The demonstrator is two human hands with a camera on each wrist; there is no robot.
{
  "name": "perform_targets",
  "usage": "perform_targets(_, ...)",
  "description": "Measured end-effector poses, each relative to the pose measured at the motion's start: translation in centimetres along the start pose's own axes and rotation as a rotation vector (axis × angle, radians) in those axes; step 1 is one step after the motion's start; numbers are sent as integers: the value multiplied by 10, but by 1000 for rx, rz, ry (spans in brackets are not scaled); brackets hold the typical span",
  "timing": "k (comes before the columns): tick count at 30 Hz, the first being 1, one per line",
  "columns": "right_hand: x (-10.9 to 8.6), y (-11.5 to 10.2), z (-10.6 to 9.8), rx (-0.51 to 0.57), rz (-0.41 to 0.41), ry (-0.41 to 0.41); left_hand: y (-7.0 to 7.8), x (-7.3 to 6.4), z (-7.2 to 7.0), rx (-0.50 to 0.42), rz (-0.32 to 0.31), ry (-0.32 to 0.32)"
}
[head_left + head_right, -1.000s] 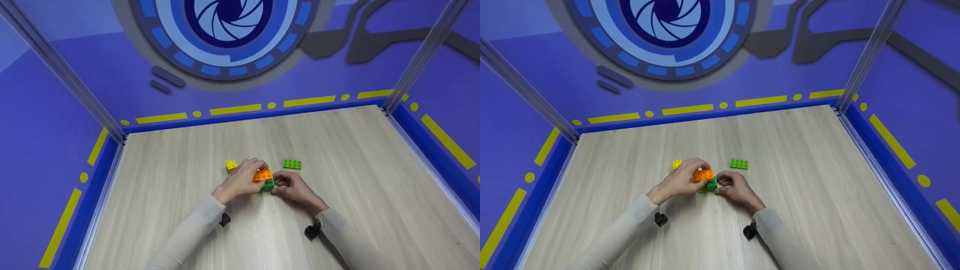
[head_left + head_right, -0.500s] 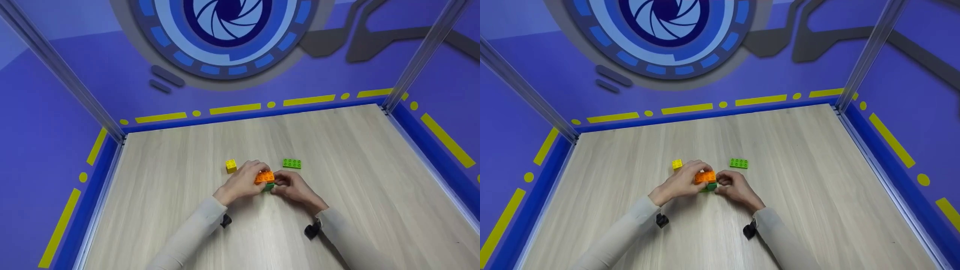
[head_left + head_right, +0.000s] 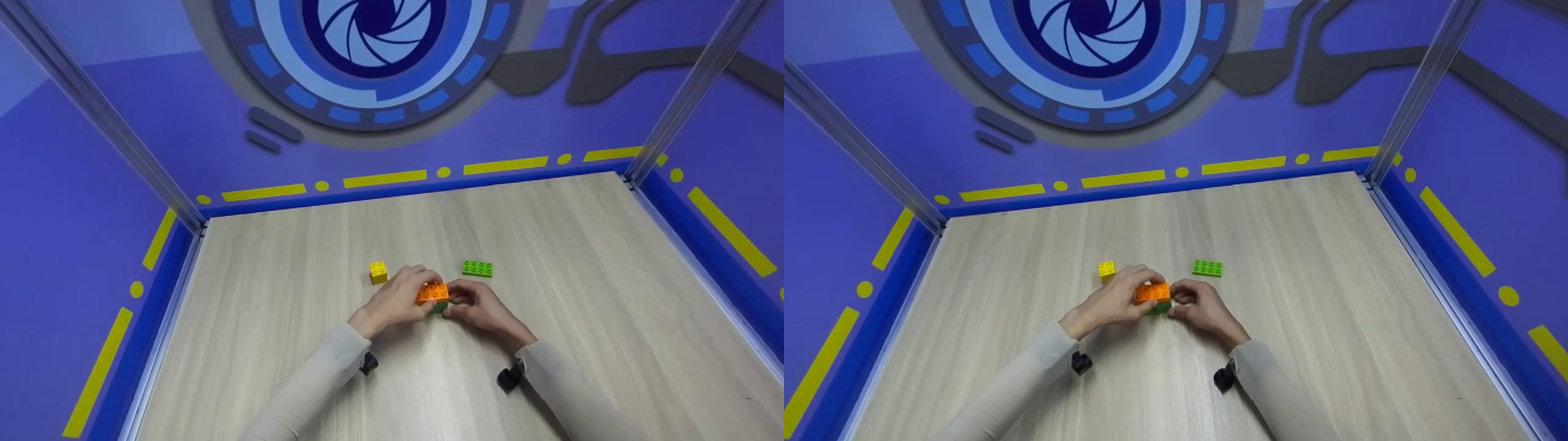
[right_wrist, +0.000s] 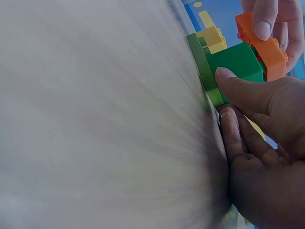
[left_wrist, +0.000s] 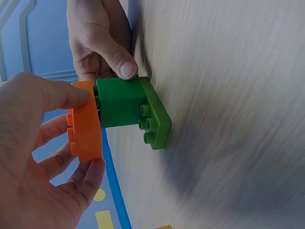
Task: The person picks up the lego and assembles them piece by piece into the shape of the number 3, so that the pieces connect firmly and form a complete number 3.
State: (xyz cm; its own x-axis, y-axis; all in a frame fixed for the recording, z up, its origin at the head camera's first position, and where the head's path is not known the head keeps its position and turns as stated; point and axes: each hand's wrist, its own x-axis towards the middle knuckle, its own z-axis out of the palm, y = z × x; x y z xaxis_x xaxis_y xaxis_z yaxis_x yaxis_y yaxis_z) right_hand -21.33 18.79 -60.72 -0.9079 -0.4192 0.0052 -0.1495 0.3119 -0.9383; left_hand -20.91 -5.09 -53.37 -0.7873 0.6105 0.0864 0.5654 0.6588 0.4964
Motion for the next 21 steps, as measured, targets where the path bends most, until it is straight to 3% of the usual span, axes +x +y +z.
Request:
perform_targets(16,-2,-2,2,32,-12,-11,1,1,-1,23,32,16)
perform_targets(21,-3,-1,1,29,-3,-10,2,2,-1,67,38,-8)
